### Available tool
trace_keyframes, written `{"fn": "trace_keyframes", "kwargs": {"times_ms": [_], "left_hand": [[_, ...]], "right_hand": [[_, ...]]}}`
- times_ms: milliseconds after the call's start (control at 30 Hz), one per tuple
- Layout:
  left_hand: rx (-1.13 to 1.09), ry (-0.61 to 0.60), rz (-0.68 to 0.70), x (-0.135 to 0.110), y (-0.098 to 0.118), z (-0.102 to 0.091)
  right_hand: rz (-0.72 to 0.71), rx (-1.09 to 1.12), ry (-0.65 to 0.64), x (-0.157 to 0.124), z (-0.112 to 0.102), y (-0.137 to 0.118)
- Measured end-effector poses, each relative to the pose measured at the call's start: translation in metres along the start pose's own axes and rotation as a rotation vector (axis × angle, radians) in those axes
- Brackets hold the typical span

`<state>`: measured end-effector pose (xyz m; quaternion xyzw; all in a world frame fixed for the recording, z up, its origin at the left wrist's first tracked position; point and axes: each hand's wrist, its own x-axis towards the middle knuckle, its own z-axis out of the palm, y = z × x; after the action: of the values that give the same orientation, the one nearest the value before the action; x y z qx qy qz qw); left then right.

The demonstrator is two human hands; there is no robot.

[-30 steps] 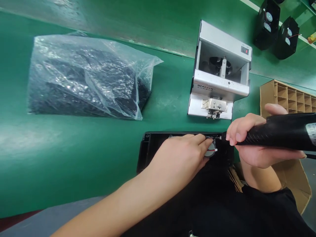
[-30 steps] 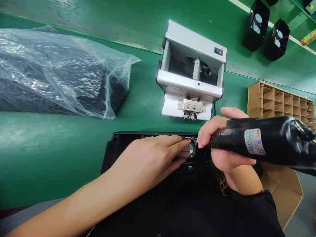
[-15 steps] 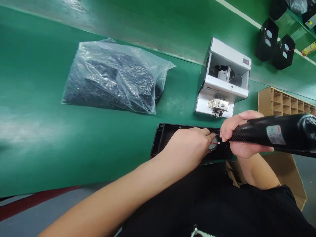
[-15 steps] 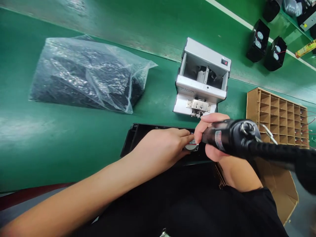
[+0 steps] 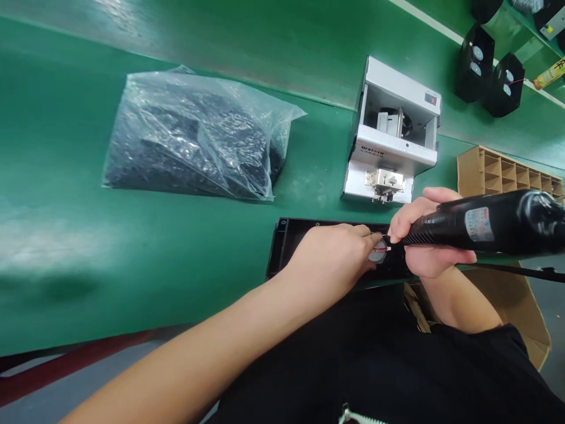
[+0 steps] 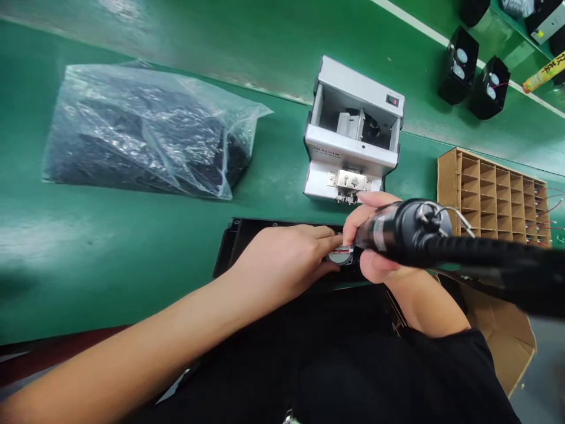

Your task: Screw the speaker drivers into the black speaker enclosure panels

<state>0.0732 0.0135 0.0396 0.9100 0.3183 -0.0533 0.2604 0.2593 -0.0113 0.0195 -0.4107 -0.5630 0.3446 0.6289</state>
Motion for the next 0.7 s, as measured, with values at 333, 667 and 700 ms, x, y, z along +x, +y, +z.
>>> {"fn": "trace_keyframes", "kwargs": {"times_ms": [333,667,700], "left_hand": [[-0.011,-0.025,0.003,-0.005,0.002,0.004],[-0.019,0.135,0.074,-0.011,0.0,0.015],[-0.027,0.146,0.076,-0.011,-0.001,0.016]], "right_hand": [[-0.224,0.06,0.26,0.074,0.024,-0.074],[-0.192,0.045,0.16,0.093,0.043,-0.038],[-0.18,0.044,0.168,0.093,0.043,-0.038]]}}
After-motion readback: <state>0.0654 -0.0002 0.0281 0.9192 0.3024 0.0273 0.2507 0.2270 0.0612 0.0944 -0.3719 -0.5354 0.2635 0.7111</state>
